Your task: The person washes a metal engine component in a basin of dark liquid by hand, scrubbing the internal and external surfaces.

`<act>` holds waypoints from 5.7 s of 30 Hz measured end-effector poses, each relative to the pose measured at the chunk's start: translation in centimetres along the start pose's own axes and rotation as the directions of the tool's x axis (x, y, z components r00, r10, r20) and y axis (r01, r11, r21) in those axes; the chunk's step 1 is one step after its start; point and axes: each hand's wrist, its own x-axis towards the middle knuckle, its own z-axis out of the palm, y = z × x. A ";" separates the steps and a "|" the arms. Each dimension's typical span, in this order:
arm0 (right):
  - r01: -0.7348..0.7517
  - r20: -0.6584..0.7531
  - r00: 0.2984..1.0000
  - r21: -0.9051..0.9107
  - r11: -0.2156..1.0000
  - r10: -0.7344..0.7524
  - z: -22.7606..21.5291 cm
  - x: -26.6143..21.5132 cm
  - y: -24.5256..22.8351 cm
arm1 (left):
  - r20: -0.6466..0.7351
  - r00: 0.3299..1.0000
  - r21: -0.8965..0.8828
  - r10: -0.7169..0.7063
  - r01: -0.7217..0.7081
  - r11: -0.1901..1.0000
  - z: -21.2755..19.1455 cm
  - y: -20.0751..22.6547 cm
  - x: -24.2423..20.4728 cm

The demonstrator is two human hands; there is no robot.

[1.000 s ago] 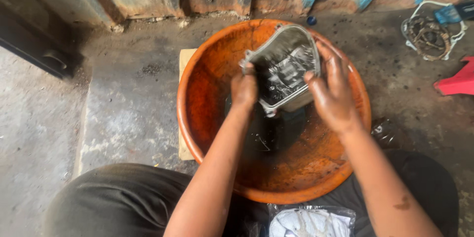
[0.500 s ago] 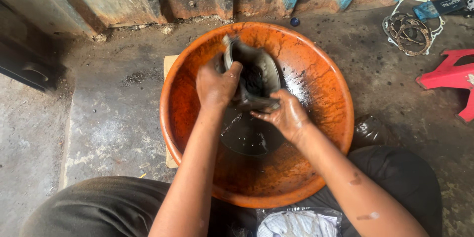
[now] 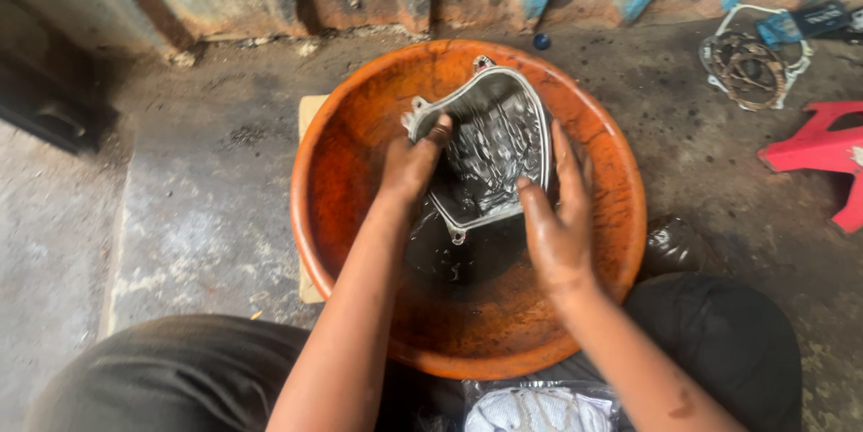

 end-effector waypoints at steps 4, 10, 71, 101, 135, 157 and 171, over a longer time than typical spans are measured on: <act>-0.478 0.035 0.872 -0.166 0.863 0.489 -2.0 4.6 0.1 | 0.166 0.932 -0.063 -0.321 0.335 0.940 -1.0 1.6 -1.4; -0.762 0.117 0.624 0.310 0.569 0.772 -3.1 6.4 8.8 | -0.011 0.991 0.567 -0.133 0.116 0.816 -1.4 5.7 -3.6; -0.647 0.183 0.695 0.583 0.492 0.695 1.7 4.4 8.3 | -0.233 0.915 0.304 0.329 -0.252 0.919 -1.9 4.4 -3.6; -0.419 0.293 0.902 0.415 0.808 0.317 3.2 2.6 5.8 | -0.241 0.916 0.258 0.322 -0.259 0.931 -4.3 6.2 -3.4; -0.552 0.423 0.834 0.625 0.552 0.355 -1.4 2.2 7.1 | -0.008 0.914 0.452 0.405 -0.358 0.817 -3.0 9.4 -6.5; -0.354 0.306 0.922 0.409 0.841 0.239 -2.1 9.3 5.7 | -0.072 0.689 0.328 0.721 -0.666 0.670 -1.8 6.8 -6.7; -0.612 0.314 0.587 -0.432 0.662 0.747 -8.0 12.7 4.8 | 0.210 0.978 0.167 0.008 -0.043 0.985 0.9 1.8 -1.6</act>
